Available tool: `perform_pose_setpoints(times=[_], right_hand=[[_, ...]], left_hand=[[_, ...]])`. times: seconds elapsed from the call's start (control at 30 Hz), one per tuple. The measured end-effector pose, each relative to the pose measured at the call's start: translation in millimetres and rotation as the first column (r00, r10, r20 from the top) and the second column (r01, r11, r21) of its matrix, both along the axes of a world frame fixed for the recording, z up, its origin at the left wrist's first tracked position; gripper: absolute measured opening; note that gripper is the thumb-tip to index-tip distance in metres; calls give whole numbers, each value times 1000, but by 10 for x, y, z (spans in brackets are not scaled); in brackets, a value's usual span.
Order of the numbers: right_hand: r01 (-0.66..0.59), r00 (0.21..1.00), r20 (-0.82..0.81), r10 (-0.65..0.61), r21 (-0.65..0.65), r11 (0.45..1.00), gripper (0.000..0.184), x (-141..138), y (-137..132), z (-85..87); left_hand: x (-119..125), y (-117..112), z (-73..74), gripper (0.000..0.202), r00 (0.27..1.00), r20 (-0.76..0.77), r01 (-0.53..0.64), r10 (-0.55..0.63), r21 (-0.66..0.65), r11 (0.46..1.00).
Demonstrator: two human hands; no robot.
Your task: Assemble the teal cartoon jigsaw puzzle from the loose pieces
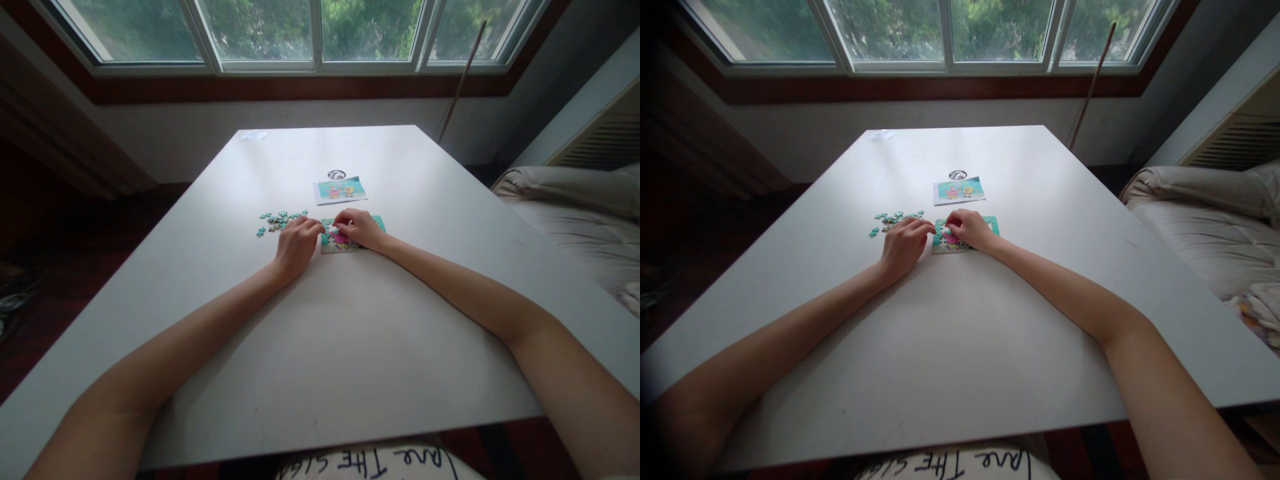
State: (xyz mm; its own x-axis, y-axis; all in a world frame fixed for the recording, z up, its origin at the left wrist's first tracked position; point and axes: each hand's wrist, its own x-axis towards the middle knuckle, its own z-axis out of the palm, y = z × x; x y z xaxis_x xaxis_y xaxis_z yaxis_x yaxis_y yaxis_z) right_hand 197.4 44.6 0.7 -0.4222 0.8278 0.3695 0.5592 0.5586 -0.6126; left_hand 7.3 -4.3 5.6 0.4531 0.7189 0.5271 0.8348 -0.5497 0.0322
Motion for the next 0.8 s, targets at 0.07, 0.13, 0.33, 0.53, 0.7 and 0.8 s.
perform_pose_setpoints(times=[0.07, 0.13, 0.33, 0.53, 0.7, 0.8], right_hand=[[-42, 999, -5, 43, 43, 998, 14, 1, -11, -8], [-91, 996, 4, 91, 92, 992, 14, 3, -22, -17], [-204, 975, 134, 179, 215, 955, 12, 0, -20, -43], [-230, 963, 191, 190, 216, 949, 13, -8, -19, -48], [-223, 966, 188, 180, 238, 945, 11, -5, -28, -40], [-226, 964, 197, 179, 250, 941, 10, -4, -33, -37]], left_hand=[[1, 5, -2, 26, 999, 30, -38, 38, 10, 999], [-2, 18, -1, 24, 994, 75, -80, 81, -6, 997], [-31, 84, -10, 16, 962, 206, -166, 178, -71, 984], [-22, 76, 4, 20, 977, 185, -89, 105, -94, 992], [0, 37, 23, 26, 994, 108, -15, 26, -97, 995], [-3, 37, 16, 26, 995, 95, -17, 25, -86, 996]])
